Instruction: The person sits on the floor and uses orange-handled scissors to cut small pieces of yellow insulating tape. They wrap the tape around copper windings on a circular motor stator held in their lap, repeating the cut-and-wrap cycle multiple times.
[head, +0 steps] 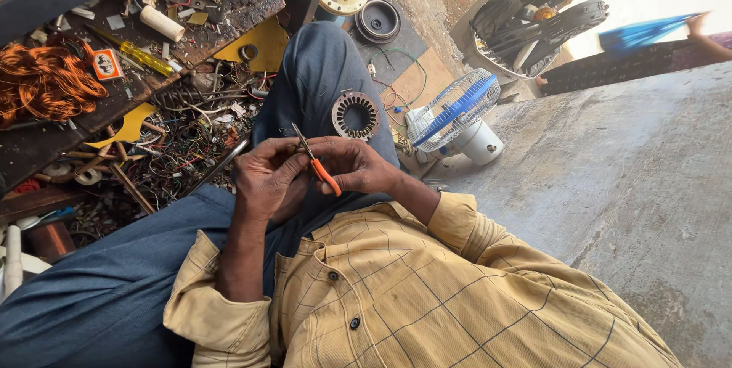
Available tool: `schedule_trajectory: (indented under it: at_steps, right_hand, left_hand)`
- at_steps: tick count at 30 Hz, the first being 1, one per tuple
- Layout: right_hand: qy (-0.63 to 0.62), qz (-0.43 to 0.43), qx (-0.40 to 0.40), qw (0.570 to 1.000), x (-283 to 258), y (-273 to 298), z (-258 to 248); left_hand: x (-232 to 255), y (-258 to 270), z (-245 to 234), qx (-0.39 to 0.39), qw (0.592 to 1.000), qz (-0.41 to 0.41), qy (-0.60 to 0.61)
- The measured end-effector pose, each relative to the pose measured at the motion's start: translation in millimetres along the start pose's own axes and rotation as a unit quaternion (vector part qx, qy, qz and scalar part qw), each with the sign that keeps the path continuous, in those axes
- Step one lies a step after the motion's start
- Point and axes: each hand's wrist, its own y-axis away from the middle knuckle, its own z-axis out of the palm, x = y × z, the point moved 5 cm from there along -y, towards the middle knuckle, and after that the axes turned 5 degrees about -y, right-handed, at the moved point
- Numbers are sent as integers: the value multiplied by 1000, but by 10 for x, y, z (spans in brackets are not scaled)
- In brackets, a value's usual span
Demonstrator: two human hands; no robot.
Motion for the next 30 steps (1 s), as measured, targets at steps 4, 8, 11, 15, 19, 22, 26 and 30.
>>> schedule_trajectory:
  at_steps: [4,8,11,15,19,22,26,30]
  right_hand:
    - [3,44,7,999,-31,27,44]
    - [77,34,19,996,-54,34,30]
    - [15,78,12,997,22,85,-5]
    - [40,110,68,991,105,111,-98]
    - [27,133,66,989,149,149,-166]
    - [-2,128,41,991,112,153,-145]
    - [30,118,26,992,141,96,-79]
    - [48,116,25,992,147,80,-29]
  left_hand:
    - [-28,42,-108,31,998,57,-17]
    - [50,24,-249,93,992,77,-21]
    - [154,26,-304,108,991,70,26]
    - [186,16,-227,87,992,63,68]
    - [96,31,-215,58,993,51,91]
    - [80,30,-233,60,990,53,118]
    - [85,14,-234,73,989,20,125]
    - [86,21,-245,84,993,12,83]
